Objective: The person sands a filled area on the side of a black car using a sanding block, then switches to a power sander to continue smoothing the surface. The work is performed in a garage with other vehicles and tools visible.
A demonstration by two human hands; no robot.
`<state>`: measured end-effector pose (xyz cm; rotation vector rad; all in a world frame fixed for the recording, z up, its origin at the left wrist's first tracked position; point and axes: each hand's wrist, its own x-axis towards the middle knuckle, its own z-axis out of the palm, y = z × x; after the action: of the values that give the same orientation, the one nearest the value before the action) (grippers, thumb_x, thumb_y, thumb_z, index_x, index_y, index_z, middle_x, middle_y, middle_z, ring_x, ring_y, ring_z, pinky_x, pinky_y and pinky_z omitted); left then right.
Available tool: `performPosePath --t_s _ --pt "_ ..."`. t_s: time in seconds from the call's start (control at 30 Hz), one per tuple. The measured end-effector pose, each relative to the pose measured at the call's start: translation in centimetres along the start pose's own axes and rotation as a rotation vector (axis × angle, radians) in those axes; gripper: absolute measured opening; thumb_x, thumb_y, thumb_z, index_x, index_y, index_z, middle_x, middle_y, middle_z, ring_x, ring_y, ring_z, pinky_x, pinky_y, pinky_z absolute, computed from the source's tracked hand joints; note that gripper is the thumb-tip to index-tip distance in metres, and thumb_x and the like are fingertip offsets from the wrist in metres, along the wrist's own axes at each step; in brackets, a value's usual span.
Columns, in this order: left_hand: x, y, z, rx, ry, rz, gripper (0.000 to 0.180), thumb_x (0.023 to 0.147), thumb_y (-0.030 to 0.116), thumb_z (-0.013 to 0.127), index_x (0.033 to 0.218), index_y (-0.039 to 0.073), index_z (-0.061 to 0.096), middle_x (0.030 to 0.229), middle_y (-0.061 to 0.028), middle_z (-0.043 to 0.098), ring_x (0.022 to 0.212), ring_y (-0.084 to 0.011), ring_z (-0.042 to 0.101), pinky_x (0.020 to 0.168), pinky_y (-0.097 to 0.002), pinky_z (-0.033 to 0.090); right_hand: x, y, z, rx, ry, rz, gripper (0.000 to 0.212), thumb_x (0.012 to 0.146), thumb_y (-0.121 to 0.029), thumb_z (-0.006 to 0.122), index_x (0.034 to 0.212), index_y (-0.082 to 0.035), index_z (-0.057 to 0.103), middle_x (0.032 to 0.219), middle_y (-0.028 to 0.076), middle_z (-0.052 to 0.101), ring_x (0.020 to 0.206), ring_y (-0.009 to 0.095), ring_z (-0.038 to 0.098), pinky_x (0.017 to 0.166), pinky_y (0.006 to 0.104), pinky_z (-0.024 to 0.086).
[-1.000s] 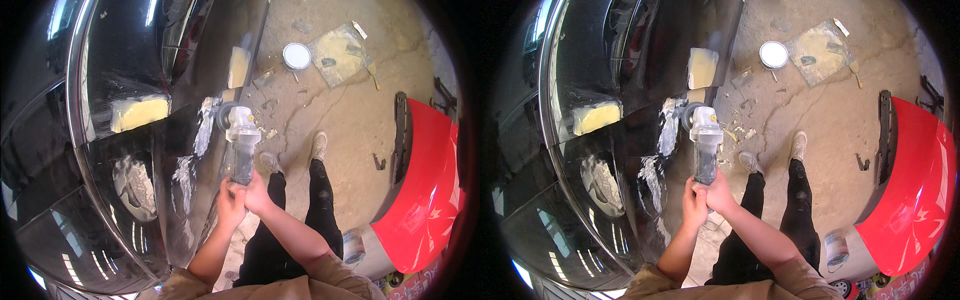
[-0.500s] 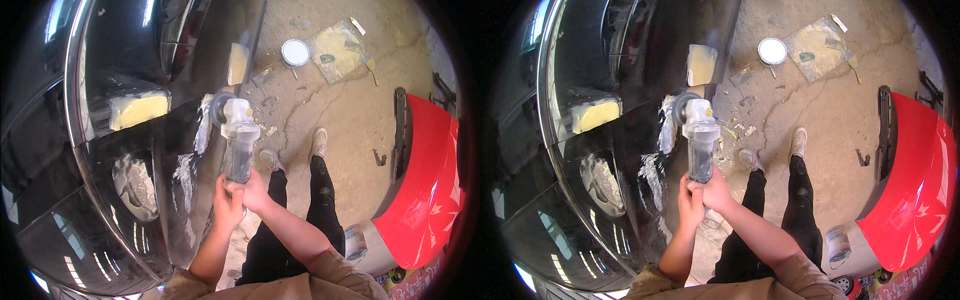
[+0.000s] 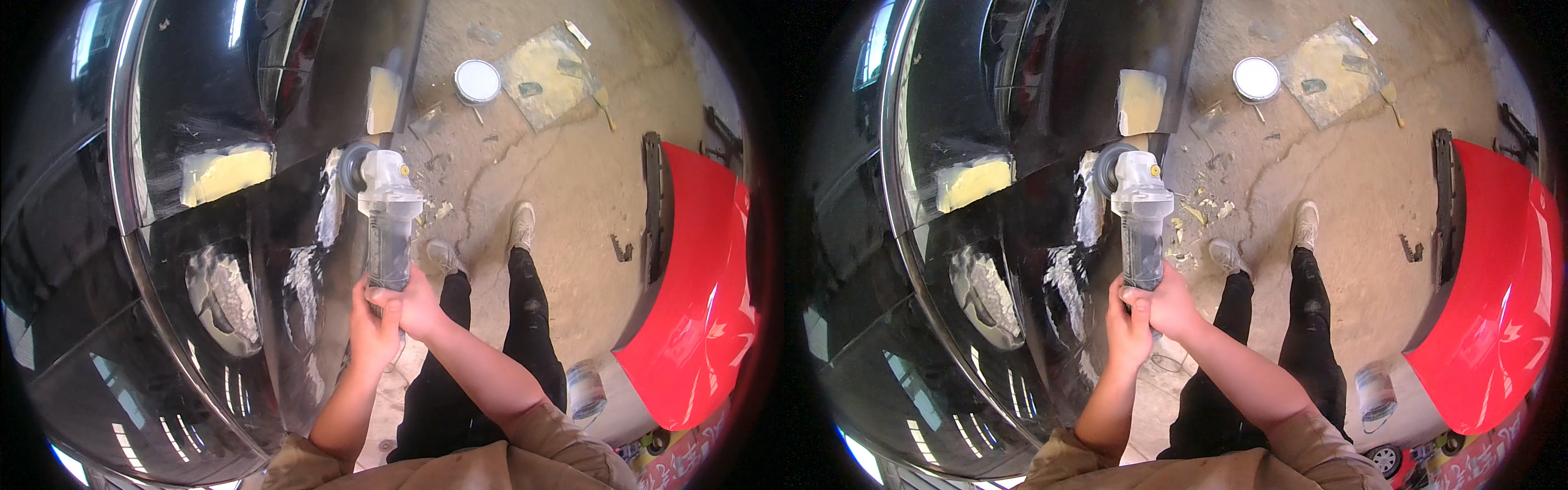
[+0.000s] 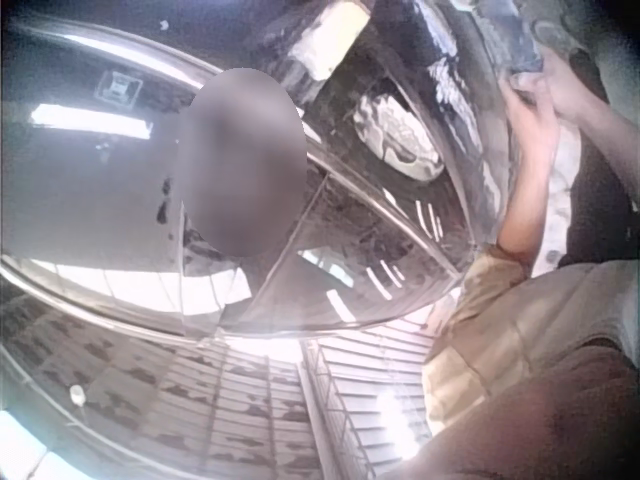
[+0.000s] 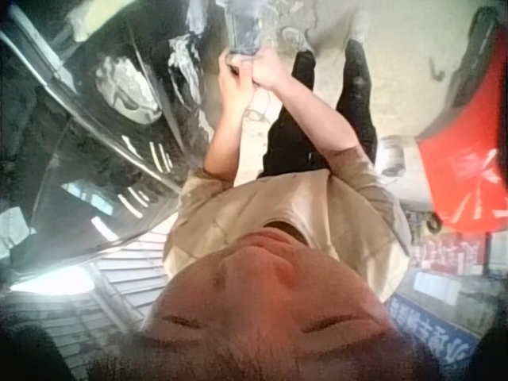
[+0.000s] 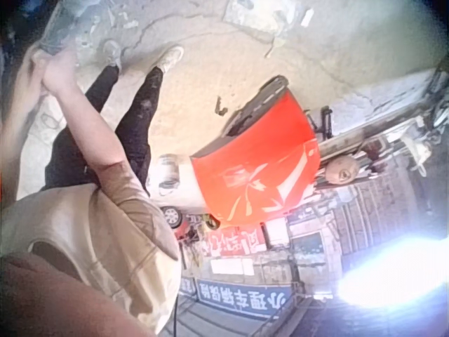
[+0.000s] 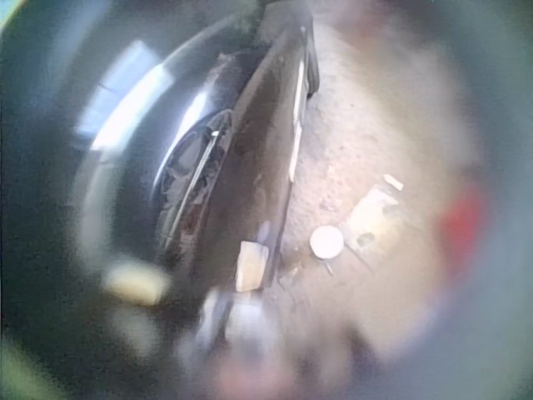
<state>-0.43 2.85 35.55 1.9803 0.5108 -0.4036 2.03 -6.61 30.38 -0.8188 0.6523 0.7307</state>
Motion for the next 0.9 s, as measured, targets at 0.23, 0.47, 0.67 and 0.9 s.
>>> performPosePath --t_s 0.23,0.47,0.67,0.9 --pt "0.5 0.7 0.0 0.17 -0.022 -0.081 0.082 0.094 0.049 0.069 0.145 -0.008 0.04 0.115 -0.0293 0.069 0.11 -0.0375 0.07 0.093 -0.0425 0.054 0.5 -0.3 -0.2 0.174 -0.048 0.032 0.026 0.081 -0.006 0.071 0.105 -0.002 0.063 0.094 0.003 0.064 0.083 0.013 0.061 0.073 0.0316 0.052" --pt "0.5 0.5 0.1 0.153 -0.023 -0.074 0.077 0.096 0.047 0.067 0.145 -0.008 0.041 0.12 -0.0266 0.067 0.113 -0.034 0.067 0.096 -0.0409 0.052 0.2 -0.9 -0.3 0.213 -0.034 0.018 0.03 0.078 -0.01 0.075 0.103 -0.004 0.06 0.091 0.002 0.064 0.081 0.012 0.06 0.074 0.0315 0.052" --pt "-0.6 0.6 -0.1 0.028 0.018 0.002 0.077 0.095 0.045 0.069 0.145 -0.007 0.041 0.119 -0.025 0.067 0.111 -0.0316 0.068 0.095 -0.0403 0.053 -0.9 -0.9 0.1 0.081 -0.064 -0.037 0.031 0.078 -0.008 0.075 0.105 -0.004 0.059 0.091 0.001 0.064 0.081 0.012 0.06 0.074 0.0309 0.052" --pt "-1.1 0.4 -0.4 -0.021 -0.022 0.047 0.078 0.095 0.049 0.068 0.144 -0.006 0.042 0.121 -0.0243 0.067 0.112 -0.0323 0.068 0.095 -0.0408 0.052 -1.4 -0.9 0.4 0.053 -0.058 -0.064 0.029 0.08 -0.004 0.074 0.105 -0.005 0.06 0.092 0.001 0.063 0.082 0.012 0.059 0.074 0.0311 0.052"
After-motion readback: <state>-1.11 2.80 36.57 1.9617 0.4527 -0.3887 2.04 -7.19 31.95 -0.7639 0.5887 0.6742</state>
